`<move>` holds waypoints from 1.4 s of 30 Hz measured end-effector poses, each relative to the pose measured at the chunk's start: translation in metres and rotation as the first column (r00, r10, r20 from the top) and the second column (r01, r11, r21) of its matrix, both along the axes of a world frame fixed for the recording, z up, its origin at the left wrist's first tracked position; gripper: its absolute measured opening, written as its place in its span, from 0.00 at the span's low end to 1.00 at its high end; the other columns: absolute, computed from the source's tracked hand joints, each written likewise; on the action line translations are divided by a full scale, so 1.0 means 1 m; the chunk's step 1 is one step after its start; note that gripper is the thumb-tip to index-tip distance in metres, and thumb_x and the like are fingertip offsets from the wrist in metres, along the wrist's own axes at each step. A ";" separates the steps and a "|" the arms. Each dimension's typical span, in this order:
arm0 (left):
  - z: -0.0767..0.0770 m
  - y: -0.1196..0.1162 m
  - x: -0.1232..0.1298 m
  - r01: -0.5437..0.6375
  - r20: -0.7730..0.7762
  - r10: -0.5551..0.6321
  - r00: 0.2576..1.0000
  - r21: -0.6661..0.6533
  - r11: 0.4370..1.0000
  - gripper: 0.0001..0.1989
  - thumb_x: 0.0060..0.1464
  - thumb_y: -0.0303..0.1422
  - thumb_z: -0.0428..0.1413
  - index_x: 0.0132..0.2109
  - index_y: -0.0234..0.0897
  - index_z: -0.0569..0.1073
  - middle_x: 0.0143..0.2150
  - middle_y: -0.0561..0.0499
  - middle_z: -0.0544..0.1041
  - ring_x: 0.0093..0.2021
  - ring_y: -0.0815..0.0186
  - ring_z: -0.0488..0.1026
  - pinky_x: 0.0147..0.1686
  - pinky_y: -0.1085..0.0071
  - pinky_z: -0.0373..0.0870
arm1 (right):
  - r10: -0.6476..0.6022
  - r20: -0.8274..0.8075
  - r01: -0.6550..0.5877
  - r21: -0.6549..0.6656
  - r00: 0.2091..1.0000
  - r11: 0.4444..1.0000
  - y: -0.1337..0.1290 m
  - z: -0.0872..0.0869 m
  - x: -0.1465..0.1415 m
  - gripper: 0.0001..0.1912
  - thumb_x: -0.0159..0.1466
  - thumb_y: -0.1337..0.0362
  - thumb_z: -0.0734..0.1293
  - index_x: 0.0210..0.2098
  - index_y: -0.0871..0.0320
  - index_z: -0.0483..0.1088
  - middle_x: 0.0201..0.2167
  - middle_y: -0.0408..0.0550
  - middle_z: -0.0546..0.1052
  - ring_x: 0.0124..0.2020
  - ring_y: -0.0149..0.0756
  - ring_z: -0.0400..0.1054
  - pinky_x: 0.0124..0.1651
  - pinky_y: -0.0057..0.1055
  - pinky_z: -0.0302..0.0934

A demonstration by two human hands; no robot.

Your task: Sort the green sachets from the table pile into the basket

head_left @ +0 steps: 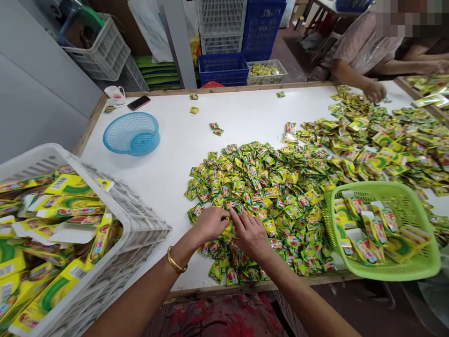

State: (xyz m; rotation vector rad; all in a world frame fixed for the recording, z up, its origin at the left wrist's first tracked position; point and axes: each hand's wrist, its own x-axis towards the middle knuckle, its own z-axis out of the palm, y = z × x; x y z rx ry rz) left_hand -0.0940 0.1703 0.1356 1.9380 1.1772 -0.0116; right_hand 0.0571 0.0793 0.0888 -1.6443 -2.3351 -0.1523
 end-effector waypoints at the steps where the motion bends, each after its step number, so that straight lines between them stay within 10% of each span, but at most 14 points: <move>1: -0.001 0.000 0.003 -0.029 0.001 0.029 1.000 -0.023 0.999 0.09 0.47 0.27 0.50 0.21 0.34 0.68 0.20 0.56 0.60 0.24 0.72 0.54 0.26 0.72 0.46 | -0.006 0.003 0.006 0.001 1.000 1.000 0.000 -0.001 0.001 0.36 0.60 0.58 0.66 0.63 0.65 0.52 0.43 0.55 0.71 0.42 0.43 0.61 0.39 0.37 0.52; 4: -0.006 0.000 0.009 -0.109 0.061 0.117 0.991 -0.129 0.986 0.09 0.49 0.29 0.51 0.23 0.34 0.71 0.19 0.57 0.61 0.23 0.71 0.56 0.25 0.74 0.48 | -0.010 0.016 0.010 0.015 1.000 1.000 0.000 -0.002 0.005 0.35 0.61 0.58 0.67 0.62 0.66 0.54 0.43 0.56 0.71 0.42 0.42 0.61 0.40 0.36 0.52; 12: -0.011 -0.019 0.026 -0.275 -0.003 0.280 0.960 0.191 0.942 0.12 0.54 0.28 0.50 0.39 0.38 0.78 0.41 0.46 0.79 0.41 0.60 0.74 0.43 0.67 0.65 | -0.038 -0.028 0.038 0.019 0.999 0.999 0.002 -0.003 0.009 0.34 0.60 0.61 0.65 0.62 0.67 0.52 0.45 0.55 0.72 0.42 0.42 0.63 0.42 0.38 0.55; 17: -0.009 -0.013 0.021 -0.304 0.234 0.321 0.918 -0.105 0.947 0.18 0.48 0.25 0.55 0.48 0.37 0.74 0.46 0.49 0.78 0.44 0.64 0.73 0.45 0.70 0.67 | -0.119 -0.090 0.124 0.053 0.989 0.991 0.003 -0.005 0.011 0.33 0.61 0.60 0.64 0.61 0.68 0.53 0.44 0.55 0.72 0.42 0.42 0.63 0.41 0.37 0.56; 23: -0.009 -0.009 0.021 -0.361 0.195 0.360 0.913 -0.027 0.932 0.03 0.45 0.26 0.55 0.28 0.36 0.67 0.22 0.59 0.64 0.25 0.71 0.60 0.28 0.75 0.55 | -0.096 -0.065 0.101 0.066 0.993 0.993 0.008 -0.005 0.015 0.33 0.61 0.60 0.64 0.61 0.68 0.53 0.42 0.55 0.72 0.40 0.43 0.63 0.41 0.38 0.55; 31: -0.012 -0.022 0.022 -0.272 0.020 0.272 0.962 -0.019 0.962 0.15 0.45 0.29 0.53 0.17 0.35 0.56 0.17 0.58 0.55 0.22 0.73 0.52 0.25 0.73 0.45 | -0.050 -0.073 0.050 -0.002 0.996 0.999 -0.012 -0.014 0.009 0.39 0.62 0.58 0.64 0.65 0.68 0.46 0.45 0.56 0.72 0.40 0.42 0.62 0.40 0.38 0.55; 38: -0.028 -0.052 0.032 -0.197 0.172 0.372 0.912 -0.611 0.766 0.11 0.51 0.33 0.46 0.25 0.37 0.67 0.15 0.57 0.62 0.16 0.69 0.66 0.16 0.76 0.52 | -0.083 -0.105 0.083 0.000 0.991 0.997 -0.035 -0.025 0.019 0.35 0.64 0.60 0.60 0.66 0.67 0.45 0.43 0.57 0.72 0.41 0.42 0.63 0.41 0.37 0.55; 42: -0.029 -0.074 0.041 -0.219 0.153 0.391 0.907 -0.623 0.751 0.14 0.55 0.37 0.45 0.37 0.36 0.73 0.14 0.57 0.66 0.13 0.68 0.66 0.13 0.77 0.53 | -0.080 -0.089 0.080 -0.006 0.993 0.997 -0.046 -0.029 0.026 0.32 0.65 0.62 0.58 0.65 0.67 0.47 0.44 0.57 0.72 0.42 0.43 0.63 0.43 0.38 0.56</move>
